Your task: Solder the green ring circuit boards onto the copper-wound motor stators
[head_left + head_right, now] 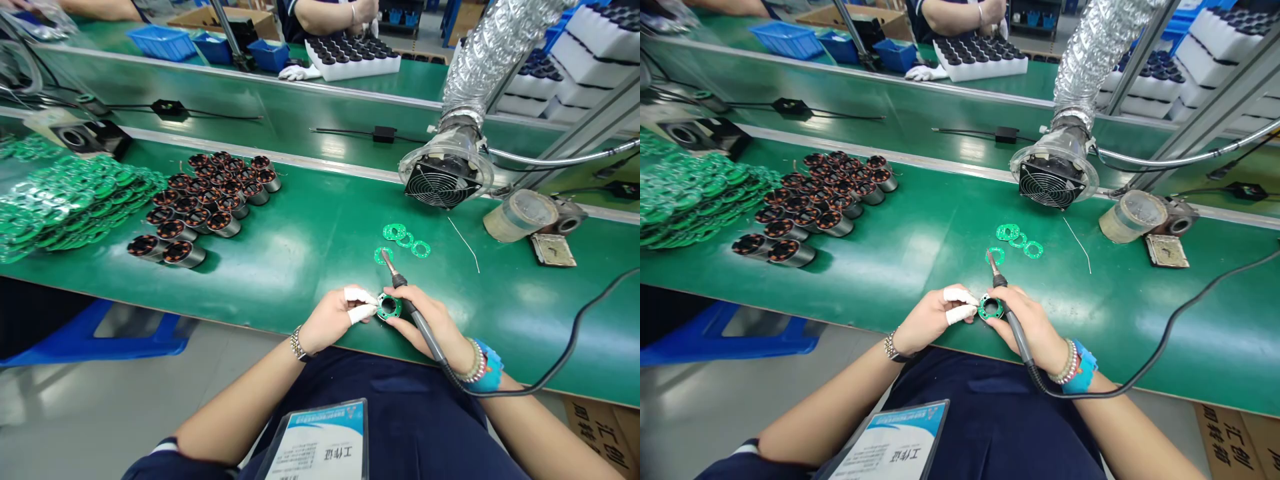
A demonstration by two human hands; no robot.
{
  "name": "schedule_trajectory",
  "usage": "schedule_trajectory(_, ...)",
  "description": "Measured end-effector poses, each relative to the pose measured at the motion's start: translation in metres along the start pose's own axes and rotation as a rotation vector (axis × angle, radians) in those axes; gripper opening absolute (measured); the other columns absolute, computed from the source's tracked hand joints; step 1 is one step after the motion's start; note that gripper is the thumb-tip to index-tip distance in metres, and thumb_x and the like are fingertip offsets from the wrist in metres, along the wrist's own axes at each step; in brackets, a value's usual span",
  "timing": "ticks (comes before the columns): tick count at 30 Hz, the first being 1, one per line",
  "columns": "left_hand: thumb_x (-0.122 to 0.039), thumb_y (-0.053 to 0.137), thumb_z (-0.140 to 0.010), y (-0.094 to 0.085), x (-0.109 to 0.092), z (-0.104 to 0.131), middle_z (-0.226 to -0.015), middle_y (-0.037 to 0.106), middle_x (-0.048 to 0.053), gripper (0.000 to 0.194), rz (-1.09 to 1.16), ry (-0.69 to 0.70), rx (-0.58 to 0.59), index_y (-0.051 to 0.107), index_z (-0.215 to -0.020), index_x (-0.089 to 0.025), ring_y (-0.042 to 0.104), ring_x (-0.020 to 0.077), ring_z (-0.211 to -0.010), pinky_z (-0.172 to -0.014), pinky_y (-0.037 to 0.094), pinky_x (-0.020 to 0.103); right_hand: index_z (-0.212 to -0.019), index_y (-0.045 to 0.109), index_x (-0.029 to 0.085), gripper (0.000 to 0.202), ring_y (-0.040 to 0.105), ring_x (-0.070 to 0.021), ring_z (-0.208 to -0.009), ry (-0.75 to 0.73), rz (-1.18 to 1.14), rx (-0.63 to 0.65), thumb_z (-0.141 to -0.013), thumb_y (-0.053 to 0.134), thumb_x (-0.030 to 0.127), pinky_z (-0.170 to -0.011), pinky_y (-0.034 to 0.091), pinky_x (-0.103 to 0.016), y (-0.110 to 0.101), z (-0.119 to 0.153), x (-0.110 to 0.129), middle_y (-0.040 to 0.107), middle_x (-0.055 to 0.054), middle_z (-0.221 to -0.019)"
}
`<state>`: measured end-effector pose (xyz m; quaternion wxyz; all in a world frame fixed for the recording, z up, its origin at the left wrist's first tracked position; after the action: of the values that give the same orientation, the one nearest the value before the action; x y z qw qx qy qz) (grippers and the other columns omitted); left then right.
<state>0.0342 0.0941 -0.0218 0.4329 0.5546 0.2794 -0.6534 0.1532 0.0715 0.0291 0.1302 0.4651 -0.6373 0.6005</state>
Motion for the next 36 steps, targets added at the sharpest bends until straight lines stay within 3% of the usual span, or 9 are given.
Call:
schedule_trajectory(8, -0.028, 0.067, -0.069, 0.009, 0.011, 0.003, -0.065, 0.052, -0.001, 0.019, 0.109, -0.159, 0.023, 0.055, -0.069, -0.013, 0.051, 0.0090, -0.059, -0.055, 0.047, 0.022, -0.118, 0.046, 0.021, 0.039, 0.058, -0.0210, -0.100, -0.011, 0.034, -0.082, -0.081, 0.059, 0.020, -0.085, 0.050, -0.036, -0.001, 0.005, 0.005, 0.060, -0.010, -0.108)
schedule_trajectory(14, -0.030, 0.067, -0.070, 0.008, 0.007, 0.003, -0.071, 0.051, -0.001, 0.020, 0.100, -0.061, 0.029, 0.057, -0.071, -0.013, 0.051, 0.0088, -0.061, -0.057, 0.048, 0.023, -0.103, 0.054, 0.021, 0.021, 0.057, -0.0176, -0.087, -0.050, -0.047, -0.100, -0.084, 0.050, 0.012, -0.077, 0.050, -0.032, 0.000, -0.011, 0.019, 0.058, -0.006, -0.091)
schedule_trajectory(23, -0.028, 0.065, -0.073, 0.007, 0.007, 0.005, -0.078, 0.049, 0.001, 0.017, 0.057, 0.014, -0.014, 0.056, -0.073, -0.014, 0.050, 0.0100, -0.067, -0.057, 0.050, 0.023, -0.108, 0.048, 0.023, 0.030, 0.056, -0.0152, -0.080, 0.035, -0.136, -0.107, -0.082, 0.051, 0.011, -0.076, 0.047, -0.030, 0.005, -0.012, 0.012, 0.058, -0.001, -0.083)
schedule_trajectory(27, -0.029, 0.065, -0.074, 0.008, 0.005, 0.007, -0.079, 0.050, 0.001, 0.017, 0.075, 0.028, -0.029, 0.057, -0.074, -0.013, 0.051, 0.0095, -0.065, -0.058, 0.050, 0.024, -0.107, 0.049, 0.022, 0.029, 0.054, -0.0169, -0.081, 0.035, -0.061, -0.138, -0.081, 0.048, 0.008, -0.075, 0.046, -0.032, 0.005, -0.011, 0.016, 0.058, -0.003, -0.082)
schedule_trajectory(31, -0.030, 0.062, -0.076, 0.010, 0.007, 0.009, -0.072, 0.052, 0.000, 0.018, 0.131, -0.010, -0.041, 0.056, -0.075, -0.013, 0.053, 0.0100, -0.064, -0.063, 0.050, 0.025, -0.107, 0.051, 0.020, 0.028, 0.053, -0.0199, -0.081, -0.060, 0.084, -0.157, -0.081, 0.046, 0.008, -0.073, 0.045, -0.035, 0.005, -0.009, 0.029, 0.060, -0.005, -0.081)
schedule_trajectory(36, -0.033, 0.065, -0.072, 0.012, 0.011, 0.009, -0.069, 0.057, 0.001, 0.022, 0.163, -0.091, -0.028, 0.055, -0.072, -0.013, 0.058, 0.0120, -0.065, -0.067, 0.050, 0.028, -0.101, 0.056, 0.021, 0.023, 0.055, -0.0203, -0.085, -0.042, 0.041, -0.234, -0.081, 0.052, 0.011, -0.075, 0.047, -0.035, -0.020, -0.002, 0.031, 0.062, -0.006, -0.084)
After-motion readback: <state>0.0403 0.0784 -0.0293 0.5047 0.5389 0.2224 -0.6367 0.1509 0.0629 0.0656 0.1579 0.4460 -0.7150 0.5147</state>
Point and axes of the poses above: each hand's wrist, its own z-axis away from the middle knuckle, its own y-axis out of the palm, x = y × z, the point moved 9 cm from there along -z, towards the middle knuckle
